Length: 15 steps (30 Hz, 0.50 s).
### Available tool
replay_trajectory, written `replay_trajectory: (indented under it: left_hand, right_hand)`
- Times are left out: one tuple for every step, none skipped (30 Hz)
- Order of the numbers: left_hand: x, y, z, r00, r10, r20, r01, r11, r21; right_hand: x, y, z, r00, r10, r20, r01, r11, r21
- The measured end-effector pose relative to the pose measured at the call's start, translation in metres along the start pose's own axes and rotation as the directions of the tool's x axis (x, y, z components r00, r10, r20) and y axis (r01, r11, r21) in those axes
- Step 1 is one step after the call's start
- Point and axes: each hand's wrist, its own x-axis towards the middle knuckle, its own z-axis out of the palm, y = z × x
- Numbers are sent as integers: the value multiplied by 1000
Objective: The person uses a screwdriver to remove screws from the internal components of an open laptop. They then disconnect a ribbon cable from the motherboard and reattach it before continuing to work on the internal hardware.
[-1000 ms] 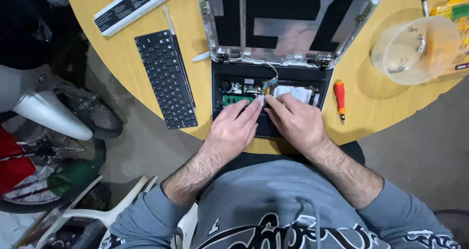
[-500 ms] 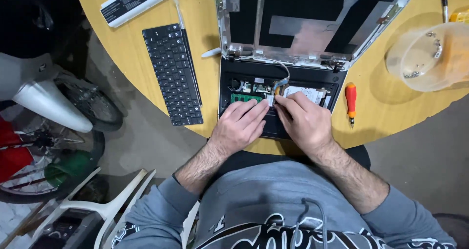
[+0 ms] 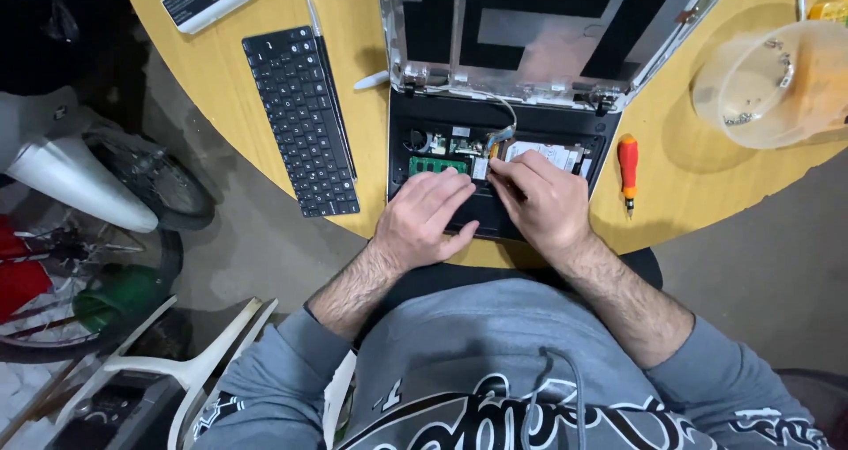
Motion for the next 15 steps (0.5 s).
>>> replay_trajectory:
  left_hand:
    - [2,-1,-1,1000,-2,3,2,1000,-2]
    - [3,-2,-1,1000,6,4,-6,1000,4]
    - [2,2,-2,1000,6,7,-6,1000,3]
    - [2,5,-4,1000,-3,13,3,1000,-6]
    - [4,5,-4,999,23,29,-24,999,39]
    - [7,5,-5,998,48,46,-52,995,84]
    - [9,6,-5,998,49,43,-53,995,84]
    - [12,6,-6,997,56,62,-62,992,107]
    - [14,7,-7,995,62,83,-72,989,130]
    - [14,6,-6,995,62,82,-73,989,131]
    - [13,6,-5,995,60,81,-73,985,158]
    - [11,7,-4,995,58,79,-72,980,184]
    - [10,7,-4,995,57,81,-72,981,183]
    - [9,8,-5,994,61,88,-77,977,200]
    - [11,6,-5,994,68,91,-86,972,220]
  right_hand:
    - [2,-1,-1,1000,3,2,-3,1000,1]
    - [4,-2,-1,1000,1,-7,-1,1000,8]
    - [1,-4,-5,1000,4,-7,-4,1000,15]
    - [-2,-3,-3,1000,12,4,-13,1000,16]
    - [-2,0,0,1000,-2,-6,2,1000,11]
    - [-2,2,3,1000,-16,-16,16,1000,6]
    - [-2,2,2,1000,-19,-17,19,1000,3]
    - [-2,2,1,1000,-15,-7,15,1000,16]
    - [-2,2,1,1000,-9,3,9,999,31]
    - [0,3,1,1000,-10,2,10,999,31]
    - [0,2,0,1000,-5,0,5,999,35]
    - [0,1,0,1000,1,-3,0,999,39]
    - [0,0,-2,1000,3,-2,-3,999,39]
    - [1,-1,-5,1000,16,15,-17,998,63]
    - [4,-1,-7,999,25,27,-27,996,84]
